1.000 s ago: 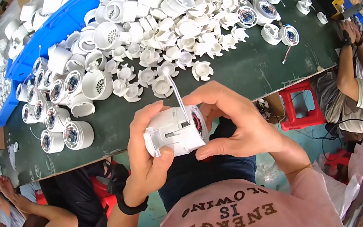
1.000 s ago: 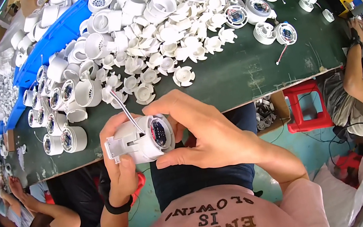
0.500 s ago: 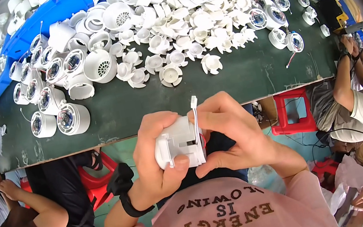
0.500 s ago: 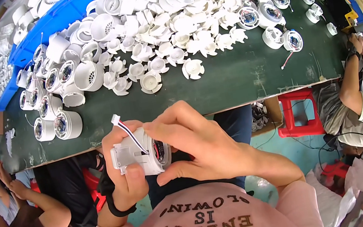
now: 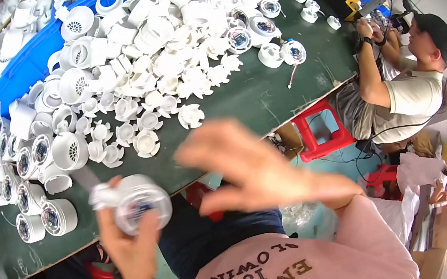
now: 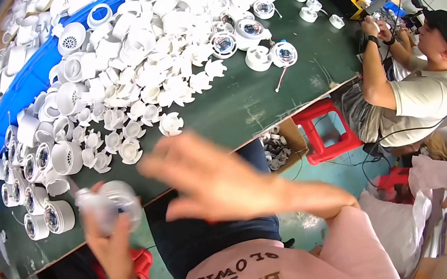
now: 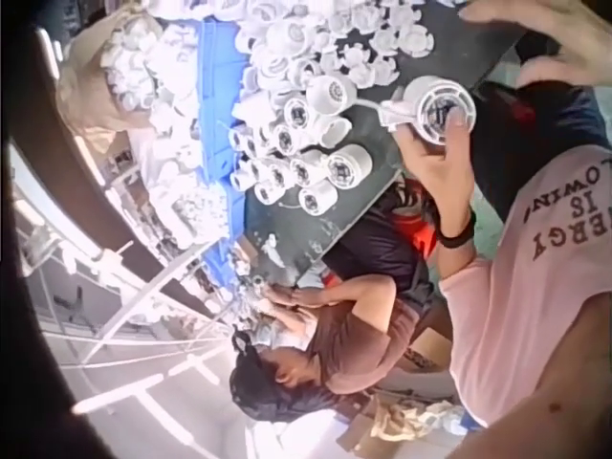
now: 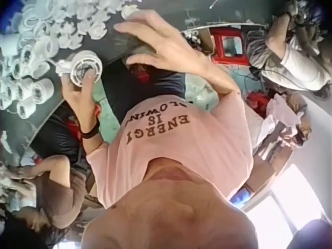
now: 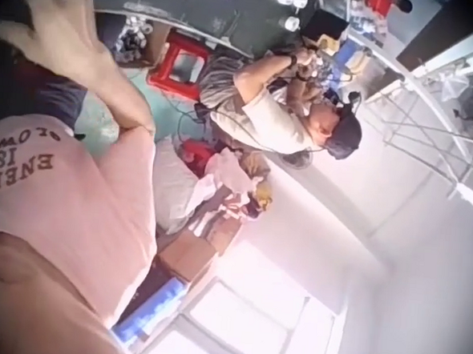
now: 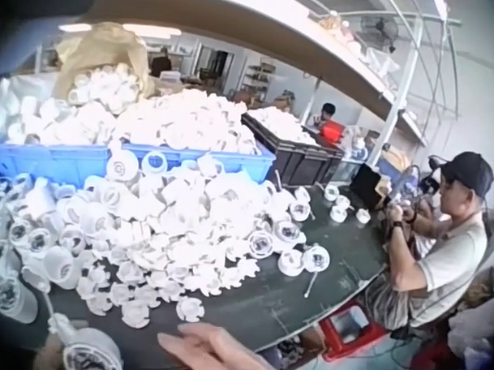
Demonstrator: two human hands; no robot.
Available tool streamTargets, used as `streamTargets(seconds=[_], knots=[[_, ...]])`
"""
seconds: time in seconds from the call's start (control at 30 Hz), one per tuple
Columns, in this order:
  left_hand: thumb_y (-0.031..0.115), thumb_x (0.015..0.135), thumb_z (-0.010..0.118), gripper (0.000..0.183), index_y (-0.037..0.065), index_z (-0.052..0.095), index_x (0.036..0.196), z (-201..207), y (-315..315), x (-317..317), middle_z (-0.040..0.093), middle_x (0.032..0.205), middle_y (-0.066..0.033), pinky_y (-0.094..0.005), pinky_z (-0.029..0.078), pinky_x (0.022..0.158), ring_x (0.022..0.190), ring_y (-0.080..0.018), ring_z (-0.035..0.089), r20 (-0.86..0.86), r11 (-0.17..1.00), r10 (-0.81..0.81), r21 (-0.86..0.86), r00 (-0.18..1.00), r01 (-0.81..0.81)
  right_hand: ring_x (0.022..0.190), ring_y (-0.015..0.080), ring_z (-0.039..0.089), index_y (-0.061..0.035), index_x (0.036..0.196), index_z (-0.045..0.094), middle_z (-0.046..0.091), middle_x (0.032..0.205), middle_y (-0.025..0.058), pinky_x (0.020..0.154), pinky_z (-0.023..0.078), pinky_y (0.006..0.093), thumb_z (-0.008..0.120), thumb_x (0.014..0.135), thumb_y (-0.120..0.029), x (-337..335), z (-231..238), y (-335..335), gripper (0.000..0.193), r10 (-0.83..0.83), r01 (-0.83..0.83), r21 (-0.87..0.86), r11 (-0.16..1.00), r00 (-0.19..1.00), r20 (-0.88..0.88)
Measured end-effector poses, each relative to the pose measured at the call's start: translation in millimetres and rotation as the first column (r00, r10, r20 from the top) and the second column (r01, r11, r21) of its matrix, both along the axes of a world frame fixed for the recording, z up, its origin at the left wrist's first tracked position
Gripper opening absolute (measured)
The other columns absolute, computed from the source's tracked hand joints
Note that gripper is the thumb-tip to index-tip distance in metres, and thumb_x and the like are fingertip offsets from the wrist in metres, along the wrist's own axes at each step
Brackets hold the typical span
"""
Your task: The person assembles camera housings by hand, picking up a base and a cover, fitting them together, and setting the unit aside. They repeat this process, reaching into bins for more components to assemble each housing.
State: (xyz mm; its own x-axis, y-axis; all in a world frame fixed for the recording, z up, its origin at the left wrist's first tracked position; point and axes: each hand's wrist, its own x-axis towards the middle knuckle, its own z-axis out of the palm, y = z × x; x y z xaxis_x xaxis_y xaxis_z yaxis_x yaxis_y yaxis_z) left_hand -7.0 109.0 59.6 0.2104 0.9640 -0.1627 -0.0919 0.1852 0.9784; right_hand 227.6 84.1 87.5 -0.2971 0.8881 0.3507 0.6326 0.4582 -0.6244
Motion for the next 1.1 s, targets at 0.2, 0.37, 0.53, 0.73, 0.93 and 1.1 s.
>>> streamTargets(seconds=[0.2,0.37,0.53,0.73,0.93,1.1], knots=[[0.017,0.082,0.055,0.044,-0.006,0.054,0.12,-5.3,21.6,-68.5,0.061,0.091,-0.0071,-0.0213,0.044,0.056,0.069,-0.0108,0.058,-0.29,0.989,0.146,0.014,0.946,-0.148,0.109,0.0335,0.051,-0.0048,0.122,0.052,0.057,0.114,0.0146,0.092,0.041,0.0438,0.072,0.067,-0.004,165.6,-19.5,52.4,0.059,-0.459,0.358,0.3,0.884,0.546,0.701],[0.025,0.092,0.053,0.032,-0.003,0.059,0.108,-4.1,39.1,-85.7,0.057,0.083,-0.0005,-0.02,0.037,0.058,0.067,-0.006,0.048,-0.429,0.978,0.205,0.131,0.88,-0.164,0.104,0.0295,0.053,-0.0123,0.124,0.052,0.057,0.107,0.0101,0.087,0.04,0.0419,0.072,0.067,-0.005,190.1,-19.5,80.0,0.06,-0.355,0.452,0.116,0.884,0.49,0.796],[0.027,0.098,0.052,0.036,-0.007,0.06,0.107,-33.6,50.2,-121.0,0.059,0.085,-0.0033,-0.0245,0.042,0.075,0.08,-0.0102,0.051,-0.567,0.936,0.308,0.325,0.764,-0.135,0.081,0.0277,0.056,-0.0226,0.129,0.052,0.053,0.085,0.0095,0.077,0.044,0.0401,0.07,0.072,-0.013,182.8,2.3,76.1,0.06,-0.355,0.25,0.253,0.935,0.618,0.702],[0.011,0.091,0.058,0.027,-0.002,0.057,0.115,-21.2,43.3,-93.7,0.055,0.111,-0.0117,-0.0293,0.042,0.08,0.095,-0.0225,0.053,-0.58,0.636,0.752,0.764,0.313,-0.11,0.082,0.0094,0.054,-0.0047,0.1,0.043,0.054,0.094,0.0058,0.066,0.046,0.0239,0.068,0.085,-0.009,124.8,-2.0,58.6,0.029,-0.376,0.389,-0.02,0.921,0.874,-0.309],[0.01,0.076,0.064,0.039,0.003,0.06,0.115,-19.2,21.1,-19.9,0.055,0.12,-0.0148,-0.0433,0.035,0.095,0.111,-0.0343,0.05,-0.61,0.519,0.539,0.784,0.581,0.342,0.117,0.0216,0.048,-0.0005,0.134,0.038,0.05,0.123,0.0141,0.102,0.035,0.0344,0.056,0.092,-0.018,42.9,-57.5,45.6,0.049,-0.201,0.175,-0.123,0.977,0.947,-0.252],[0.018,0.078,0.065,0.044,0.004,0.059,0.119,-32.9,31.5,12.4,0.051,0.129,-0.0133,-0.0516,0.027,0.1,0.123,-0.0352,0.042,-0.698,0.581,0.381,0.691,0.606,0.43,0.11,0.0319,0.046,0.0021,0.133,0.044,0.047,0.125,0.0208,0.098,0.036,0.0396,0.053,0.093,-0.016,40.5,-60.4,42.0,0.044,-0.217,0.178,0.159,0.971,0.935,0.279]])
